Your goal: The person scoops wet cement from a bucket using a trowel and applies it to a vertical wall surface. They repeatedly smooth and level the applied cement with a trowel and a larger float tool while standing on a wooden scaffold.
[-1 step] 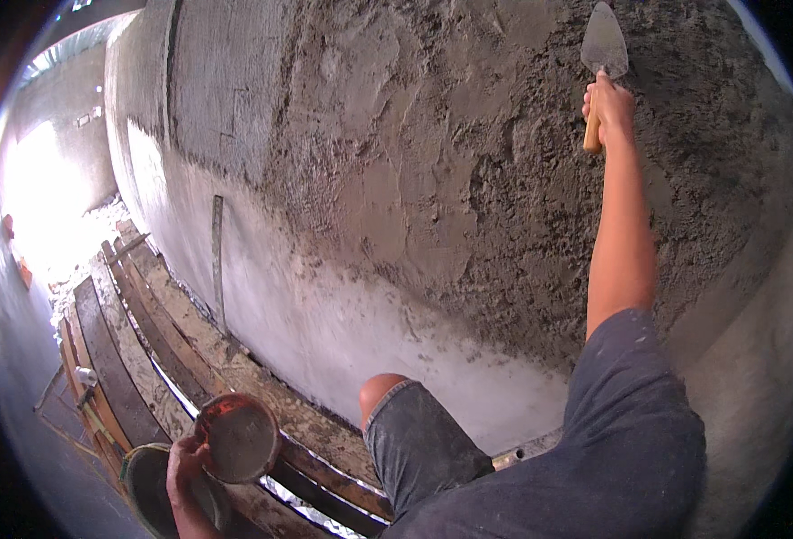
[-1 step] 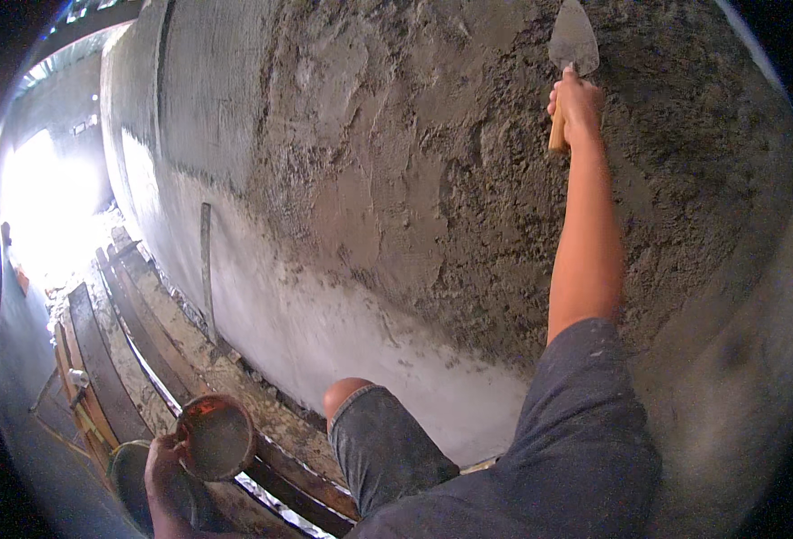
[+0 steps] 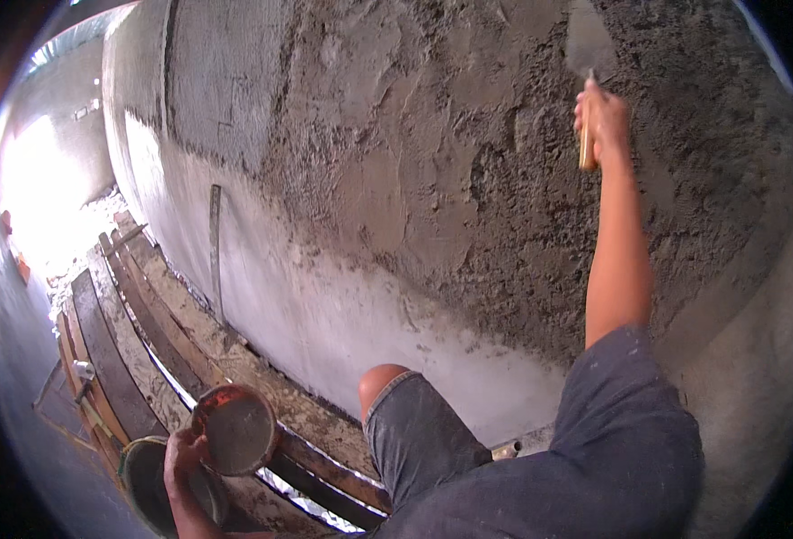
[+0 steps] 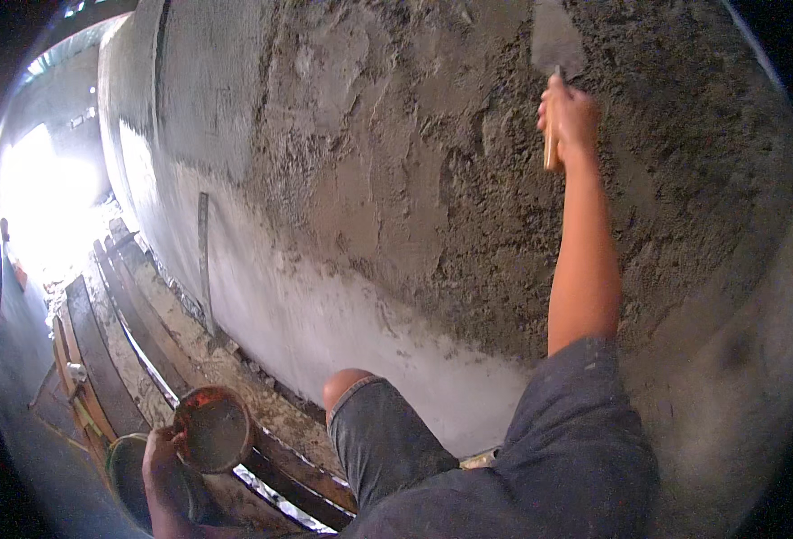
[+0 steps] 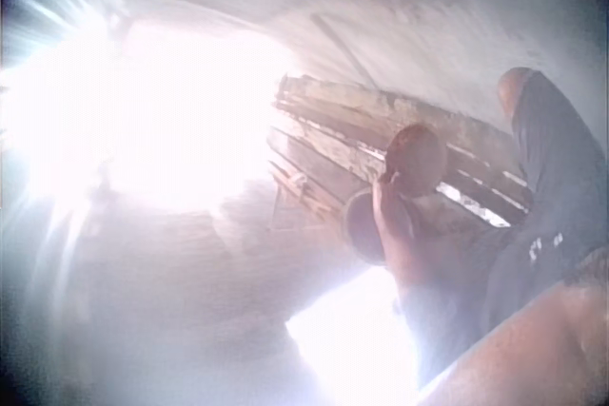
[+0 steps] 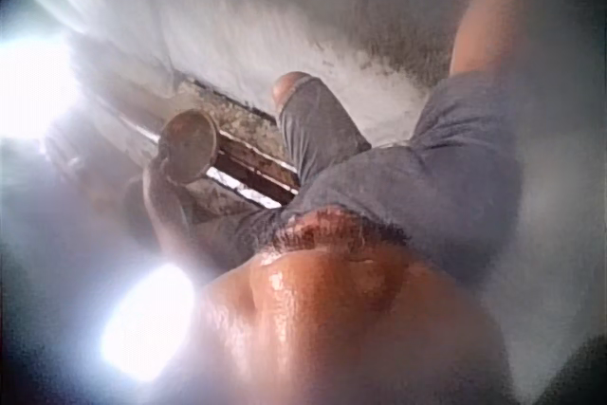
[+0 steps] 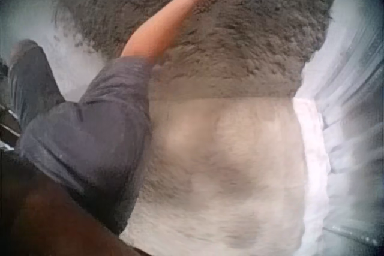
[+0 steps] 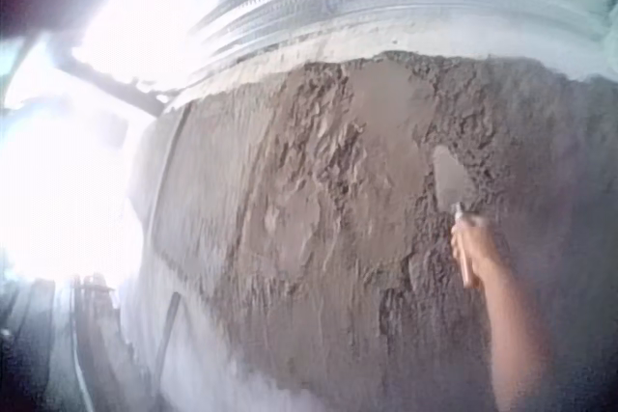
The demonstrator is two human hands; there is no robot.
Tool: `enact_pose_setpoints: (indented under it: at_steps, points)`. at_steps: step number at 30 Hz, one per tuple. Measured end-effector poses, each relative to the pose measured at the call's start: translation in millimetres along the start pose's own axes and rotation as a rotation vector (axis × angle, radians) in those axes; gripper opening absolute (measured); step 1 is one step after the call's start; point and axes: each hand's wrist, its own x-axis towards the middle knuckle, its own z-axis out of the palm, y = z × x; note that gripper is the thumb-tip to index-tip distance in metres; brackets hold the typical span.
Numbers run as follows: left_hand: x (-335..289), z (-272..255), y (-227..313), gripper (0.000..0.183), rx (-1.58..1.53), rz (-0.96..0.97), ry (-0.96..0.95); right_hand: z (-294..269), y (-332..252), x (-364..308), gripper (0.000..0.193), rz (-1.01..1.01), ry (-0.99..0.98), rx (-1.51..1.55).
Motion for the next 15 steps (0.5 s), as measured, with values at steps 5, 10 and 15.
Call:
enact_pose_setpoints:
  at_steps: [5,10,15]
  points:
    - [-7.6,5.2,37.4,0.027,0.168,0.012,0.152,44.3,125.3,-176.7,0.033,-0.346,-0.188,-0.465]
    - [-15.2,-8.9,13.3,0.046,0.288,0.006,0.276,50.0,226.5,-273.6,0.043,0.013,-0.656,-0.777]
    - [-36.7,-0.2,33.6,0.053,0.317,0.046,0.333,41.8,198.7,-213.7,0.043,0.015,-0.635,-0.897]
